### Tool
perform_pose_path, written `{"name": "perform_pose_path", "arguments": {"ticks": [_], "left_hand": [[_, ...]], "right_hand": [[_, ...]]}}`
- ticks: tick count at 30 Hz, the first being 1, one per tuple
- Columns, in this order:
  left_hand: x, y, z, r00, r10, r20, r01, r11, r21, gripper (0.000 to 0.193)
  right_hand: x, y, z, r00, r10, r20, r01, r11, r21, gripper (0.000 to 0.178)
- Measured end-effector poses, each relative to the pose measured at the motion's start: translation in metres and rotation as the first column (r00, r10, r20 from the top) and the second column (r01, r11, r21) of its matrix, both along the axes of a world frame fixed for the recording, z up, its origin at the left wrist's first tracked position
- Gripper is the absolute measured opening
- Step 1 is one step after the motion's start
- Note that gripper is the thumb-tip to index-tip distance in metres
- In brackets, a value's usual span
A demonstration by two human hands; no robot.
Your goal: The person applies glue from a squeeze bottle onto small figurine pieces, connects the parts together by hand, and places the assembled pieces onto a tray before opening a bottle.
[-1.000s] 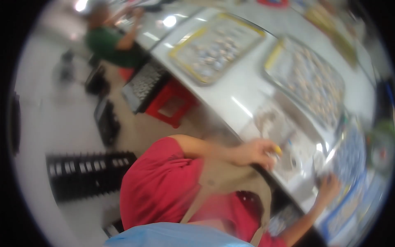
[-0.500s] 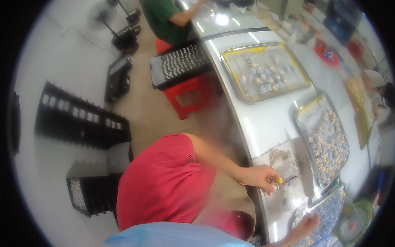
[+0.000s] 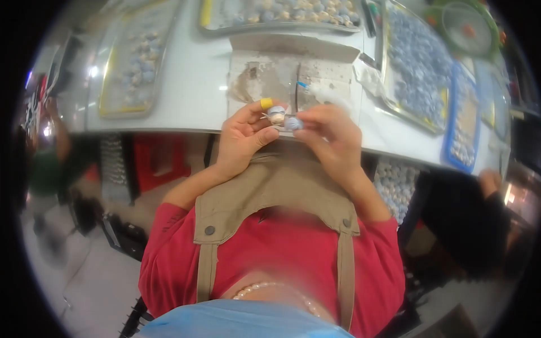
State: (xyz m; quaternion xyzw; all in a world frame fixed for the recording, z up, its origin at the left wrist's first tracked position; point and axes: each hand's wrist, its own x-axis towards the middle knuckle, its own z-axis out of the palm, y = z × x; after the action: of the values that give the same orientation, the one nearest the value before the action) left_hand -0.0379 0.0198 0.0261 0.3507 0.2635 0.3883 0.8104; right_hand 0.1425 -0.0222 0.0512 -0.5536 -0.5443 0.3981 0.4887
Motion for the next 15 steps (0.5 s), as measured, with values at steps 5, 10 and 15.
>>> {"name": "perform_pose_path", "arguments": {"ticks": [5,10,15], "left_hand": [[-0.005,-0.027,0.010,0.998,-0.059,0.018,0.059,0.998,0.018,0.042],[-0.014,-0.041,0.005,0.999,-0.002,-0.033,0.005,0.997,0.083,0.039],[-0.024,-0.037,-0.008,0.996,0.002,-0.087,0.006,0.996,0.091,0.038]], "right_hand": [[-0.016,-0.030,0.002,0.998,-0.021,0.063,0.019,0.999,0.037,0.023],[-0.029,-0.036,-0.008,0.957,-0.060,0.283,-0.013,0.969,0.248,0.022],[-0.044,-0.032,-0.014,0.927,-0.092,0.364,-0.017,0.959,0.284,0.021]]}}
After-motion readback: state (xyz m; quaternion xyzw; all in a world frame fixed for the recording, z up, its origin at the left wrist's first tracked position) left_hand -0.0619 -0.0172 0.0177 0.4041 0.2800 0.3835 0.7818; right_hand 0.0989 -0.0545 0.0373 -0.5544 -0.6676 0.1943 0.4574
